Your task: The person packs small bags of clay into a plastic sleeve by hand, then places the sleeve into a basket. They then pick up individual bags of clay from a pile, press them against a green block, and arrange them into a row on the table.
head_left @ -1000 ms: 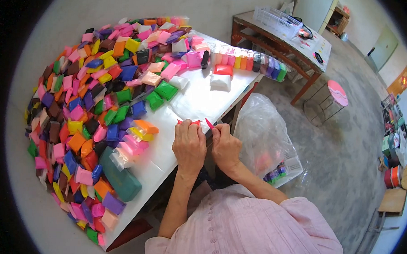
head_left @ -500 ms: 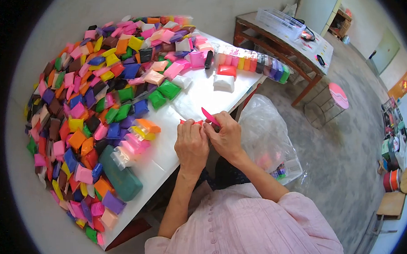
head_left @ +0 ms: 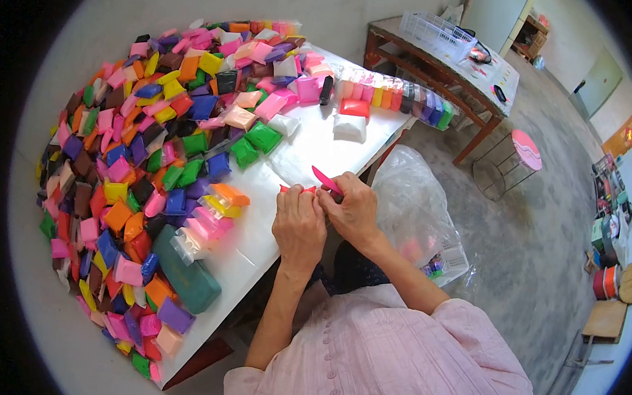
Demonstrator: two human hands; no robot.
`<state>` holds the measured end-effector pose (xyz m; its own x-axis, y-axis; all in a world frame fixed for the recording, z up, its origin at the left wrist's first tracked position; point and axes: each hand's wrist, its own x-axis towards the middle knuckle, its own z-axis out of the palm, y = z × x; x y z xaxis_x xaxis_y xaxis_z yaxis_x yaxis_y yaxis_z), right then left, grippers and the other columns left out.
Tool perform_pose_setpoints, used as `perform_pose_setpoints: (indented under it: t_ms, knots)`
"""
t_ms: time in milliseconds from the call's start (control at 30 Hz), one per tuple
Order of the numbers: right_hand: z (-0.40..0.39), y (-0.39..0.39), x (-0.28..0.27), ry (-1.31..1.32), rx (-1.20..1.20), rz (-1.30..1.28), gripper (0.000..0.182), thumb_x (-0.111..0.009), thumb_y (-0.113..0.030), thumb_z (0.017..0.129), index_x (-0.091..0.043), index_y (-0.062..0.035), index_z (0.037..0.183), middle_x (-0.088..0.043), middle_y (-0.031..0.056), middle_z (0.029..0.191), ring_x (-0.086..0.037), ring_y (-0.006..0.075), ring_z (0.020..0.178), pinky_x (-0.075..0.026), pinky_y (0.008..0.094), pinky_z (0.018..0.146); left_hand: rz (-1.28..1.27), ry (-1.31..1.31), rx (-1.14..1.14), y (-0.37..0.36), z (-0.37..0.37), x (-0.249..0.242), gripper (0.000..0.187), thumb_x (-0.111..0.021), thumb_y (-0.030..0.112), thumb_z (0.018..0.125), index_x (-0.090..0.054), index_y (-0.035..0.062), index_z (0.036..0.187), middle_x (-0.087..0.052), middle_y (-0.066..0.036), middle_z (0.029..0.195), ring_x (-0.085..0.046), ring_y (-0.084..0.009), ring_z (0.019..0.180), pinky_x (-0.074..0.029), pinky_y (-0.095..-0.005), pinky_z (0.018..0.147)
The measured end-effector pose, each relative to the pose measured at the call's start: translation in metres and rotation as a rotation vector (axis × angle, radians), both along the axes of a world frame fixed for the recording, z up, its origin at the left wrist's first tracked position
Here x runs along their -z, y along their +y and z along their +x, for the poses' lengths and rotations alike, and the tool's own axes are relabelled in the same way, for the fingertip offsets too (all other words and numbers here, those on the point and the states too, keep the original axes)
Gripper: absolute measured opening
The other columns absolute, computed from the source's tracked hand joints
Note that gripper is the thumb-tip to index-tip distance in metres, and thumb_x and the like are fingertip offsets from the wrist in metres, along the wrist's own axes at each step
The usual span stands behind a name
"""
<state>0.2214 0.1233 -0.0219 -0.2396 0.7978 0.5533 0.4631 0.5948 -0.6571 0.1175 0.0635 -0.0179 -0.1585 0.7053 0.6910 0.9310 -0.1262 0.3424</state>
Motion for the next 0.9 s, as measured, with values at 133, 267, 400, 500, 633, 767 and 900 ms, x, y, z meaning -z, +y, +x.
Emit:
perform_pose_setpoints:
  t_ms: [133, 267, 400, 500, 633, 767, 900]
  knots:
    - [-0.002, 0.001, -0.001, 0.007, 0.021, 0.052, 0.015, -0.073, -0.016, 0.079, -0.067, -0.0027, 0.084, -0.06, 0.011, 0.075, -0.062, 0.0288, 0.064, -0.047, 0.0392, 0.057, 0.012, 0.017, -0.001, 0.0, 0.0, -0.001, 0.009, -0.064, 0.005, 0.086, -0.057, -0.0006, 0.089, -0.059, -0.017, 0.102, -0.057, -0.0354, 0.093, -0.05, -0.0426, 0.08]
    - [0.0, 0.003, -0.007, -0.008, -0.031, 0.117, 0.015, -0.072, -0.016, 0.079, -0.067, -0.004, 0.086, -0.06, 0.0099, 0.081, -0.063, 0.0285, 0.065, -0.049, 0.0382, 0.057, 0.016, 0.005, -0.005, 0.0, 0.0, 0.0, 0.01, -0.064, 0.004, 0.085, -0.059, -0.0007, 0.092, -0.061, -0.016, 0.101, -0.058, -0.0354, 0.093, -0.05, -0.0436, 0.079]
    - [0.004, 0.01, -0.006, -0.118, -0.108, 0.165, 0.014, -0.071, -0.014, 0.08, -0.066, -0.0056, 0.09, -0.059, 0.0095, 0.084, -0.064, 0.0296, 0.067, -0.05, 0.0389, 0.057, 0.017, 0.003, -0.011, 0.001, 0.0, 0.002, 0.01, -0.065, 0.002, 0.084, -0.06, -0.0007, 0.093, -0.062, -0.016, 0.101, -0.059, -0.0351, 0.093, -0.051, -0.044, 0.078]
    - [0.005, 0.012, -0.005, -0.227, -0.092, 0.197, 0.013, -0.068, -0.012, 0.08, -0.064, -0.0058, 0.09, -0.058, 0.0102, 0.085, -0.063, 0.0306, 0.068, -0.05, 0.04, 0.057, 0.028, 0.004, -0.004, 0.001, 0.0, 0.0, 0.01, -0.066, 0.003, 0.084, -0.06, -0.0002, 0.092, -0.062, -0.015, 0.101, -0.059, -0.0343, 0.092, -0.051, -0.0434, 0.077]
    - [0.008, 0.02, -0.002, -0.391, -0.011, 0.222, 0.014, -0.067, -0.013, 0.079, -0.06, -0.003, 0.087, -0.056, 0.0124, 0.088, -0.063, 0.0321, 0.068, -0.052, 0.0407, 0.059, 0.056, 0.012, -0.016, 0.002, 0.0, 0.003, 0.011, -0.067, 0.003, 0.084, -0.06, 0.0005, 0.092, -0.061, -0.013, 0.099, -0.059, -0.0334, 0.091, -0.051, -0.0427, 0.076]
    - [0.019, 0.027, -0.002, -0.133, -0.15, 0.138, 0.011, -0.064, -0.01, 0.08, -0.06, -0.0018, 0.087, -0.057, 0.0149, 0.087, -0.062, 0.0354, 0.07, -0.051, 0.0428, 0.061, 0.054, 0.008, -0.022, 0.002, -0.001, 0.003, 0.012, -0.068, 0.003, 0.083, -0.059, 0.0011, 0.09, -0.061, -0.013, 0.099, -0.059, -0.0331, 0.091, -0.051, -0.0423, 0.076]
    - [0.03, 0.016, -0.007, -0.033, -0.218, 0.004, 0.014, -0.065, -0.012, 0.082, -0.061, -0.0004, 0.09, -0.06, 0.0167, 0.082, -0.062, 0.0364, 0.07, -0.049, 0.0424, 0.061, 0.066, -0.014, -0.02, 0.002, 0.0, 0.004, 0.012, -0.068, 0.003, 0.083, -0.059, 0.0012, 0.09, -0.061, -0.013, 0.101, -0.059, -0.0337, 0.092, -0.05, -0.0424, 0.077]
